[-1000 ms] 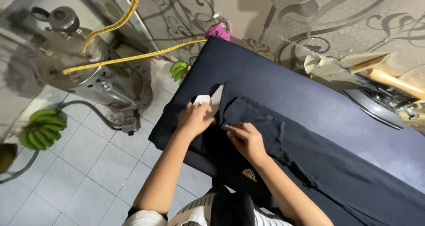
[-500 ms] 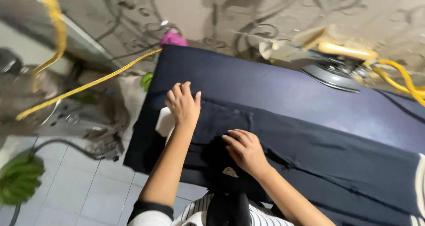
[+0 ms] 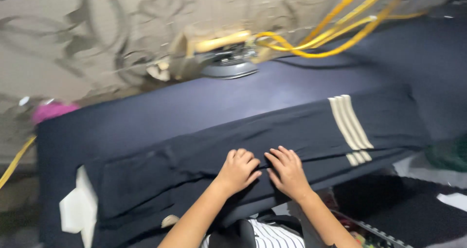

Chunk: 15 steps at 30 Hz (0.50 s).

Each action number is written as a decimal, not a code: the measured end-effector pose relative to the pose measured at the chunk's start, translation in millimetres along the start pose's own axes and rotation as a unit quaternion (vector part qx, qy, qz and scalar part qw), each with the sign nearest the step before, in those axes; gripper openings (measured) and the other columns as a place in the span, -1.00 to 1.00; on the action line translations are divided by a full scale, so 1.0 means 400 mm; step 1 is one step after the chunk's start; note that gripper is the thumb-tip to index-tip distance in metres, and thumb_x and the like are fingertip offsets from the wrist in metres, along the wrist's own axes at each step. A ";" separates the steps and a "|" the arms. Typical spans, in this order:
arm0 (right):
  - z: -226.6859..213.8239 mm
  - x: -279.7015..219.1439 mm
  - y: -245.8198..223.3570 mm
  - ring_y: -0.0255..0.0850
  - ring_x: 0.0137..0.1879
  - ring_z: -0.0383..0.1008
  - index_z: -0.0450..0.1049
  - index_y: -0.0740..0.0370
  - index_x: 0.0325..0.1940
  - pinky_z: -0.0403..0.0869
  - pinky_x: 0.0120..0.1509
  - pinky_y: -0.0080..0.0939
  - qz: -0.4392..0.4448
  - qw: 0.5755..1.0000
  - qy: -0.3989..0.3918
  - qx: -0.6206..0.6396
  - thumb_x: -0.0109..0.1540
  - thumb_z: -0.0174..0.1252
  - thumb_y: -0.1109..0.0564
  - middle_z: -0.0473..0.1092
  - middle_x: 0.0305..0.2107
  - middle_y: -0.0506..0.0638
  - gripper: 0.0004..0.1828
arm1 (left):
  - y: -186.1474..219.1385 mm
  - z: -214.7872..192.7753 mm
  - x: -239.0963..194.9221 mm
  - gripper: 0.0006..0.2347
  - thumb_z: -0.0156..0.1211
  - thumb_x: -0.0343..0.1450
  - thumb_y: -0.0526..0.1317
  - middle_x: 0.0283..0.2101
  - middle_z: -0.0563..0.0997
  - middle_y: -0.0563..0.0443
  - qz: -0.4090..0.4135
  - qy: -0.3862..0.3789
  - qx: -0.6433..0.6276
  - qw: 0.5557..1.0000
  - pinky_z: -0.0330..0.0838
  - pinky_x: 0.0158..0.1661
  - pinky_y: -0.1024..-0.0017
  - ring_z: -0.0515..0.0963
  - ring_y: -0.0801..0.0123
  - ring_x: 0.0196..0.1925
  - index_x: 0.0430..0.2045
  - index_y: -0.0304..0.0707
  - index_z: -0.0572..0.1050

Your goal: The person irons a dark blue jacket on an ironing board using a steam iron. They smooth the fabric, place a white paper on the jacket, and continue ironing different sections, including the sleeves and collar.

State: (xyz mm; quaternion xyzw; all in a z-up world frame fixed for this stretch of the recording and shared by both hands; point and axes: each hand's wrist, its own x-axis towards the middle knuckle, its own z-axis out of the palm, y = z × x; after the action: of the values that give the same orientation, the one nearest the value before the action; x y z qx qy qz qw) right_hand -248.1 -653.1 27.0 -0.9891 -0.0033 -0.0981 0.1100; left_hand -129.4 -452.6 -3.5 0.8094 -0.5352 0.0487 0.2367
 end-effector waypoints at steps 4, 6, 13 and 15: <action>-0.029 -0.128 0.327 -0.16 0.39 0.31 0.47 -0.28 0.26 0.18 0.49 0.02 0.055 0.987 0.091 -0.119 0.12 0.16 0.07 0.41 0.14 -0.25 -0.41 | 0.075 0.090 0.103 -0.67 0.36 0.26 0.01 -0.29 0.39 0.14 0.039 -0.001 0.042 0.998 0.32 -0.21 0.26 0.43 0.21 -0.14 -0.16 0.02 0.51; -0.053 -0.186 0.494 -0.12 0.26 0.41 0.51 -0.28 0.21 0.29 0.40 0.00 0.089 0.960 0.159 -0.213 0.18 0.08 0.13 0.45 0.05 -0.22 -0.47 | 0.100 0.131 0.146 -0.63 0.36 0.24 -0.09 -0.32 0.37 0.16 0.042 0.031 0.090 0.995 0.31 -0.33 0.31 0.44 0.24 -0.24 -0.08 0.03 0.49; -0.111 -0.323 0.980 -0.06 0.38 0.34 0.62 -0.28 0.14 0.37 0.44 0.01 0.203 0.895 0.246 -0.311 0.19 0.13 0.16 0.45 0.08 -0.22 -0.52 | 0.192 0.195 0.282 -0.65 0.28 0.30 -0.16 -0.30 0.39 0.13 0.054 0.035 0.109 0.992 0.31 -0.31 0.37 0.45 0.29 -0.22 -0.01 0.01 0.48; -0.122 -0.336 1.051 0.00 0.46 0.25 0.63 -0.27 0.16 0.28 0.49 0.14 0.267 0.900 0.234 -0.254 0.20 0.13 0.27 0.42 0.11 -0.22 -0.46 | 0.219 0.193 0.310 -0.76 0.25 0.36 -0.18 -0.35 0.38 0.17 0.039 0.038 0.076 0.996 0.31 -0.30 0.41 0.44 0.33 -0.26 -0.09 0.05 0.51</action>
State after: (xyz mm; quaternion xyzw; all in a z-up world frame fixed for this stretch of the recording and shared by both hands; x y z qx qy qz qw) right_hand -377.5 -1071.8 -43.7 -0.8958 0.3113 -0.2914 -0.1257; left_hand -168.3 -618.5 -1.7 0.8012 -0.5515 0.1290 0.1930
